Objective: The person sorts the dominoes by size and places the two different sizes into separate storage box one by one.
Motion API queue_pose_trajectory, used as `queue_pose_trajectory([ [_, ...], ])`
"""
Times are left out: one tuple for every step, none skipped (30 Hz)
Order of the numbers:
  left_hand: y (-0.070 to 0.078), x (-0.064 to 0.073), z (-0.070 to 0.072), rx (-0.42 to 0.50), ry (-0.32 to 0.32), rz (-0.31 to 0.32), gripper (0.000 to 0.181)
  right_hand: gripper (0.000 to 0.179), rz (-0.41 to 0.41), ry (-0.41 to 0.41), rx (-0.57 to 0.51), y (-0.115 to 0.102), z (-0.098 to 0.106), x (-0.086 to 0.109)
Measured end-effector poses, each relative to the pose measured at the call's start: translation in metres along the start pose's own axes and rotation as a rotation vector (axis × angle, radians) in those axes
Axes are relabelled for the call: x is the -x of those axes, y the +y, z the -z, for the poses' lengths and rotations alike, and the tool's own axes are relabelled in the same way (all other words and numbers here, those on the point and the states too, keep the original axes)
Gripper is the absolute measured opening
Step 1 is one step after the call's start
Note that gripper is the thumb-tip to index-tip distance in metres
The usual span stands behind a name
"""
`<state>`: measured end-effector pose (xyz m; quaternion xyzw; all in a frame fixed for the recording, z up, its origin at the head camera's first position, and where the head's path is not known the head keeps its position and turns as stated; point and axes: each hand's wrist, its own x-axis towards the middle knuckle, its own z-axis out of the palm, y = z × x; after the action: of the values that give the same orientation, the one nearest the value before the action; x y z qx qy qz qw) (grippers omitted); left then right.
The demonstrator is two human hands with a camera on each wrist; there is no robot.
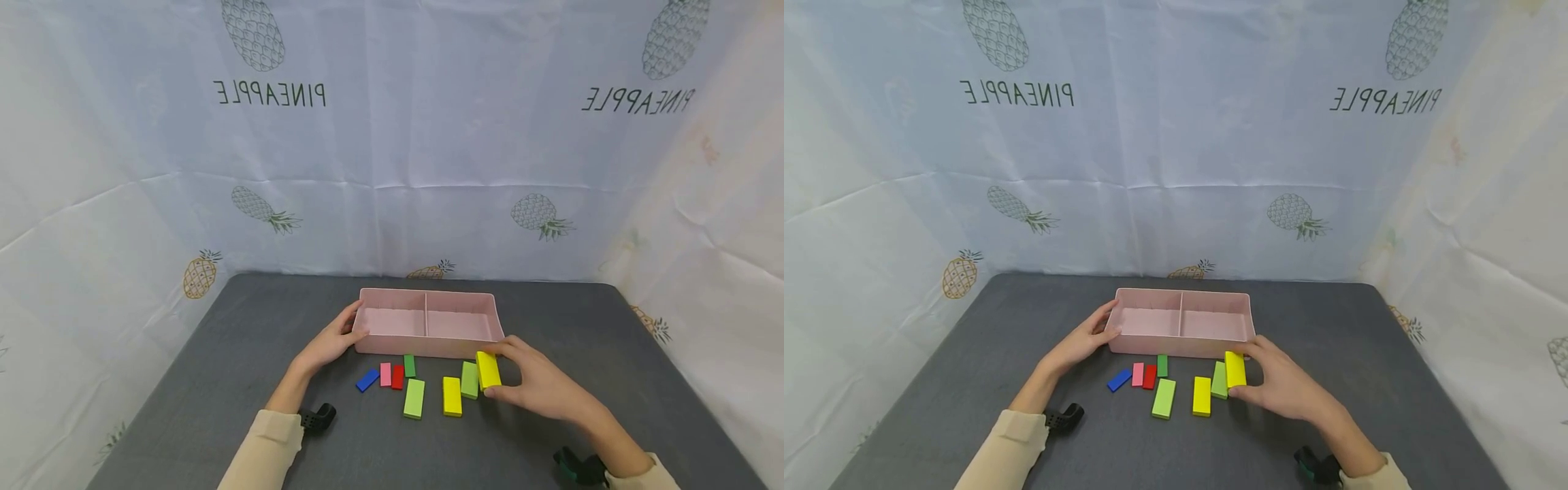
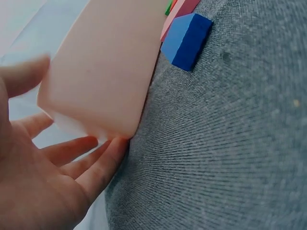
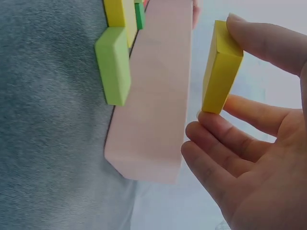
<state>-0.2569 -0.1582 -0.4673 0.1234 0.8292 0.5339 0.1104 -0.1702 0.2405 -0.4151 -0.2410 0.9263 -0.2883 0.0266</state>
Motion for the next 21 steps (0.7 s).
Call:
queue_pose_trajectory([
  [0.000,0.000,0.000,0.002,-0.003,-0.004,0.074,0.067,0.005,0.006,0.003,0.000,0.001,-0.001],
  [0.000,0.000,0.000,0.004,-0.003,-0.007,0.075,0.067,0.010,0.012,0.008,-0.001,0.002,-0.001],
  [0.001,0.000,-0.001,0.003,-0.005,-0.009,0.077,0.066,0.014,0.017,0.009,-0.001,0.003,-0.002],
  [0.001,0.001,-0.001,-0.003,0.000,-0.008,0.078,0.066,0.018,0.023,0.011,-0.001,0.004,-0.003],
  [0.002,0.001,-0.001,-0.004,0.005,-0.006,0.078,0.066,0.019,0.031,0.013,-0.001,0.005,-0.003],
  [0.002,0.001,-0.002,-0.005,0.009,-0.004,0.078,0.066,0.021,0.038,0.014,-0.001,0.006,-0.004],
  [0.003,0.002,-0.002,-0.009,0.012,0.000,0.078,0.066,0.022,0.046,0.015,-0.001,0.007,-0.005],
  [0.004,0.002,-0.003,-0.015,0.018,0.005,0.077,0.066,0.025,0.054,0.012,-0.001,0.007,-0.006],
  [0.004,0.002,-0.003,-0.021,0.024,0.011,0.077,0.066,0.026,0.062,0.014,-0.001,0.008,-0.007],
  [0.005,0.003,-0.004,-0.025,0.030,0.018,0.077,0.066,0.028,0.071,0.017,-0.001,0.009,-0.009],
  [0.005,0.003,-0.004,-0.027,0.031,0.022,0.076,0.065,0.031,0.077,0.018,-0.001,0.009,-0.010],
  [0.005,0.003,-0.004,-0.029,0.031,0.025,0.076,0.065,0.036,0.083,0.019,-0.002,0.010,-0.012],
  [0.005,0.003,-0.005,-0.031,0.032,0.025,0.075,0.065,0.040,0.088,0.017,-0.002,0.011,-0.013],
  [0.005,0.003,-0.004,-0.034,0.031,0.028,0.075,0.065,0.047,0.092,0.018,-0.002,0.012,-0.015],
  [0.005,0.003,-0.004,-0.035,0.029,0.029,0.075,0.065,0.055,0.096,0.016,-0.002,0.014,-0.017],
  [0.005,0.003,-0.004,-0.035,0.026,0.028,0.075,0.065,0.062,0.099,0.015,-0.002,0.015,-0.019],
  [0.006,0.003,-0.004,-0.033,0.023,0.029,0.075,0.065,0.067,0.102,0.016,-0.002,0.016,-0.021],
  [0.006,0.003,-0.003,-0.033,0.022,0.030,0.075,0.065,0.070,0.105,0.016,-0.002,0.017,-0.023],
  [0.006,0.003,-0.003,-0.036,0.026,0.033,0.075,0.065,0.070,0.107,0.018,-0.002,0.018,-0.025],
  [0.006,0.003,-0.003,-0.037,0.030,0.034,0.073,0.065,0.070,0.109,0.019,-0.002,0.019,-0.027],
  [0.006,0.003,-0.003,-0.044,0.036,0.029,0.072,0.065,0.066,0.112,0.019,-0.003,0.019,-0.030],
])
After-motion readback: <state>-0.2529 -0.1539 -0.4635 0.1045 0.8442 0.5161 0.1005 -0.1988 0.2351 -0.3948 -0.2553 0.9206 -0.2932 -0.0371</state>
